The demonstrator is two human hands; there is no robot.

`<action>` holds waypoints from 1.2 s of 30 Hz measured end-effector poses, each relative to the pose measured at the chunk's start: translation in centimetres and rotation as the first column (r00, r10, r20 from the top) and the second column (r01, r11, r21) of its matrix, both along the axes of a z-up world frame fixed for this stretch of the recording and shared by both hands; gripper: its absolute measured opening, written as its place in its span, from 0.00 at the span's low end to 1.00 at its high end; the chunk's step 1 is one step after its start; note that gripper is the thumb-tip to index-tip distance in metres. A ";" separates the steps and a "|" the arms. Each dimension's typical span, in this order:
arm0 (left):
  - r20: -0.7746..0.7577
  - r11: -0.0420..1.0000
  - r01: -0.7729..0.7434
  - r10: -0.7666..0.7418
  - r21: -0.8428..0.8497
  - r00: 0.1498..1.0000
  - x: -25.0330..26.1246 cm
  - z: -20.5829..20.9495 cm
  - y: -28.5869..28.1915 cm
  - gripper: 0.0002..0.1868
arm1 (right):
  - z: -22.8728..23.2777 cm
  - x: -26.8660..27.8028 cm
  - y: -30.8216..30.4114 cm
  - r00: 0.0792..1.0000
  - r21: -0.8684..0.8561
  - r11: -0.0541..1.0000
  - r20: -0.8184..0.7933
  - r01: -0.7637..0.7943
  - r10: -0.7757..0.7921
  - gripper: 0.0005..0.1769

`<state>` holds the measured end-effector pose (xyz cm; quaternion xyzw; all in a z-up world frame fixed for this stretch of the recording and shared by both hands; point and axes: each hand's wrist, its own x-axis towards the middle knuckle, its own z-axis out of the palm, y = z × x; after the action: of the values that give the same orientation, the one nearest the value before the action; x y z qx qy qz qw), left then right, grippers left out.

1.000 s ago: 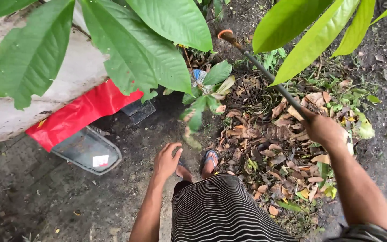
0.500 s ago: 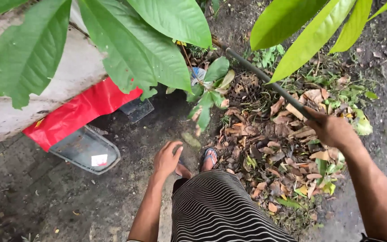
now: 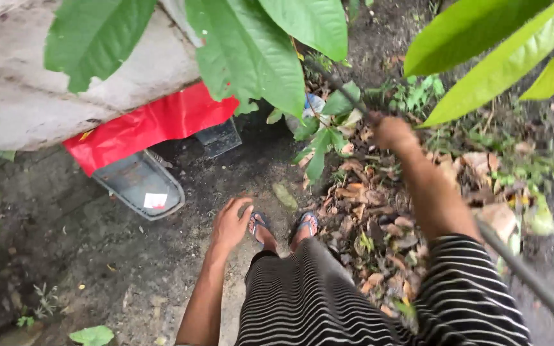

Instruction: Using a long pole to rake and gather dry leaves into a pile on the ground.

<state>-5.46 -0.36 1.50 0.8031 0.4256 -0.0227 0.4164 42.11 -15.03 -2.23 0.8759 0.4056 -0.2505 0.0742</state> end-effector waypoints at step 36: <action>-0.005 0.943 0.331 -0.332 -0.040 0.943 7.5 -1.3 -3.2 0.16 | 17.2 -15.8 -20.4 0.962 -0.243 0.944 -0.104 0.222 -0.253 0.30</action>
<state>2.04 -3.51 0.21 0.8549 0.2865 -0.1053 0.4194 26.28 -35.45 15.02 0.8853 0.2694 -0.3607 0.1166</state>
